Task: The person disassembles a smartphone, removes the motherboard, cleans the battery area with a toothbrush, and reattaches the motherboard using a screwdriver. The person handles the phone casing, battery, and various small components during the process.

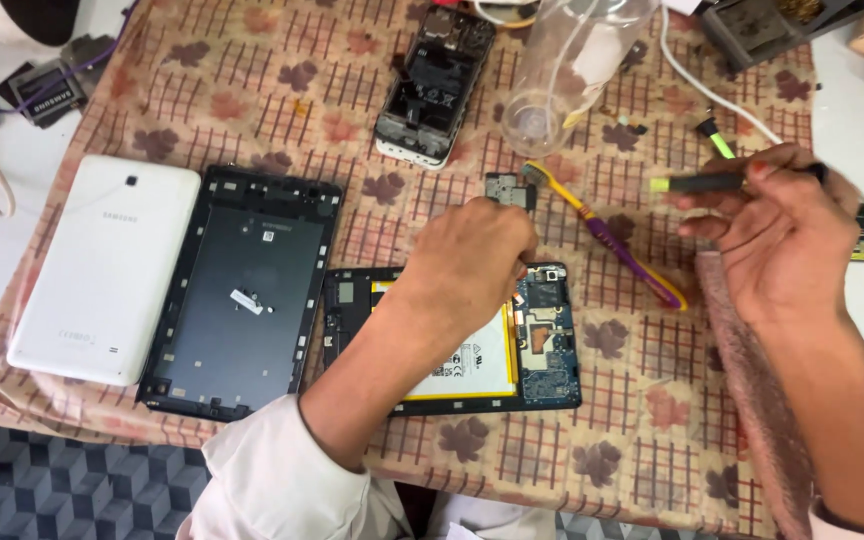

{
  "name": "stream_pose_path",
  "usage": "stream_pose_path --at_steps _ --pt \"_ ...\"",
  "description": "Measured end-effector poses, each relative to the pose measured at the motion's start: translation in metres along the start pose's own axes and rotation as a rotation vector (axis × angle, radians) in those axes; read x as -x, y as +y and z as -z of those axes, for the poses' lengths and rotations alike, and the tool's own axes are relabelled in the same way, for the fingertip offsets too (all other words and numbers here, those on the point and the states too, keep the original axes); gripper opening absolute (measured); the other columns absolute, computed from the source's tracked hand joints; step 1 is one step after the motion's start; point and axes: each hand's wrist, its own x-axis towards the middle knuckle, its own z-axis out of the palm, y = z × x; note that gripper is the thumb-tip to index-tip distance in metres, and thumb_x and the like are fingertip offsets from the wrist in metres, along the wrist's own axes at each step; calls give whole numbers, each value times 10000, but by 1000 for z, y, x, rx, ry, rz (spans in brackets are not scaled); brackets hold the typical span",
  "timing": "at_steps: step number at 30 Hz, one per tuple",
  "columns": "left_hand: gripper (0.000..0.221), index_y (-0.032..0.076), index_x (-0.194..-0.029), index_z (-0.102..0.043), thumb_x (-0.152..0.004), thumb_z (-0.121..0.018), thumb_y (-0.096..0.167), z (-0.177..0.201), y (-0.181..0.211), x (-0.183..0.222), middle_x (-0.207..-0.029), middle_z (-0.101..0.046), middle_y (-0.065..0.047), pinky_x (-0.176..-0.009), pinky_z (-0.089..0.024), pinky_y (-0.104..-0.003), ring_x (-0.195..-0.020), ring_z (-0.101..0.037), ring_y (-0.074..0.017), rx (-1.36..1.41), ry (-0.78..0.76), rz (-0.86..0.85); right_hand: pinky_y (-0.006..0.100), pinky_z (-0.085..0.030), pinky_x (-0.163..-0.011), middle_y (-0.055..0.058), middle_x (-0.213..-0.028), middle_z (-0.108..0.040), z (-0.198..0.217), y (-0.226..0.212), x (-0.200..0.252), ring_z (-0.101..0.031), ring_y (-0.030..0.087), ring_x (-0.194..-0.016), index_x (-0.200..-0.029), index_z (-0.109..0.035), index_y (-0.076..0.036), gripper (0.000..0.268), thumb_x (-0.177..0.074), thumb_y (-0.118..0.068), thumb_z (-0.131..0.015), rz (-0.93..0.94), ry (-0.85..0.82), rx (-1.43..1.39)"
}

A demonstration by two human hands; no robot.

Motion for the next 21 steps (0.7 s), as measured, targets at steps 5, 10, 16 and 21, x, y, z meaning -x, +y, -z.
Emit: stream_pose_path --at_steps 5,10,16,21 --pt "59 63 -872 -712 -823 -703 95 2 4 -3 -931 -695 -200 -809 -530 -511 -918 -679 -401 -29 -6 38 432 -648 -768 283 -1036 -707 -16 12 5 -726 381 -873 -970 -527 19 214 -1157 -54 -453 -129 -231 -48" --pt "83 56 -832 -723 -819 -732 137 8 9 -4 -894 -705 -208 -775 -537 -531 -891 -700 -408 16 -59 62 434 -662 -686 264 -958 -701 -43 20 31 -778 378 -809 -1255 -338 -24 221 -1135 -207 -366 47 -265 352" --pt "419 -16 -834 -698 -649 -894 305 16 18 -4 -891 -713 -198 -728 -507 -618 -911 -704 -406 -45 -162 53 351 -670 -720 264 -984 -690 -50 21 42 -771 306 -857 -1293 -204 -76 428 -1057 4 -552 371 -443 672" --pt "507 -13 -857 -711 -562 -938 331 18 19 -4 -932 -700 -196 -782 -549 -545 -971 -697 -385 -86 -185 -19 322 -622 -676 235 -936 -707 -41 26 40 -768 268 -808 -1245 -181 -83 587 -915 173 -594 397 -582 609"
